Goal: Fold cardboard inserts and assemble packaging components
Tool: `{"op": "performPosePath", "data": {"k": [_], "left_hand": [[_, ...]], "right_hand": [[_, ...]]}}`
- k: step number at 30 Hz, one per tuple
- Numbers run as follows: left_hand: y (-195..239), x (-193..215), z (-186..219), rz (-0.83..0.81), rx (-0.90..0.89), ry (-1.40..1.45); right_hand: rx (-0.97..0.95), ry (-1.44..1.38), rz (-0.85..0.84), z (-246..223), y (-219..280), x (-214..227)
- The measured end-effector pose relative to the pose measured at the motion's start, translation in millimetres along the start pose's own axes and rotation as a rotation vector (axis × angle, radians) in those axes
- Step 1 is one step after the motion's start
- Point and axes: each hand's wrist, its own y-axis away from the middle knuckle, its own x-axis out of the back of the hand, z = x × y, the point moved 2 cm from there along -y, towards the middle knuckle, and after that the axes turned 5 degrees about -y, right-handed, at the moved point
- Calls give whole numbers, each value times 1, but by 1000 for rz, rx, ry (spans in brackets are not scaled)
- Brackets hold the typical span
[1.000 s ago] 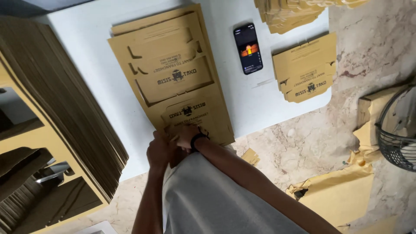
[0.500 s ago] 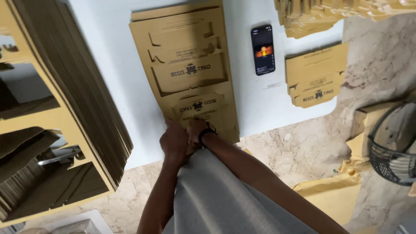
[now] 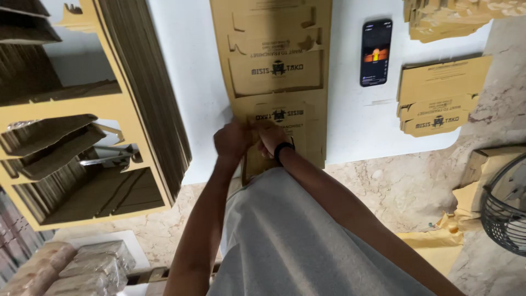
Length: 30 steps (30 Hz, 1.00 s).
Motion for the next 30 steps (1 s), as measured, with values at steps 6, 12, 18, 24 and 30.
{"op": "performPosePath", "data": {"k": [6, 12, 18, 24, 30], "left_hand": [[10, -16, 19, 303, -184, -455], [43, 31, 27, 43, -262, -311], [18, -8, -42, -67, 102, 399], [48, -34, -61, -124, 115, 850], [107, -92, -61, 278, 429, 1050]], "right_hand": [[133, 729, 80, 56, -71, -2], [123, 645, 142, 101, -121, -1], [80, -30, 168, 13, -3, -10], [136, 16, 119, 12, 11, -6], [103, 115, -20, 29, -9, 8]]}}
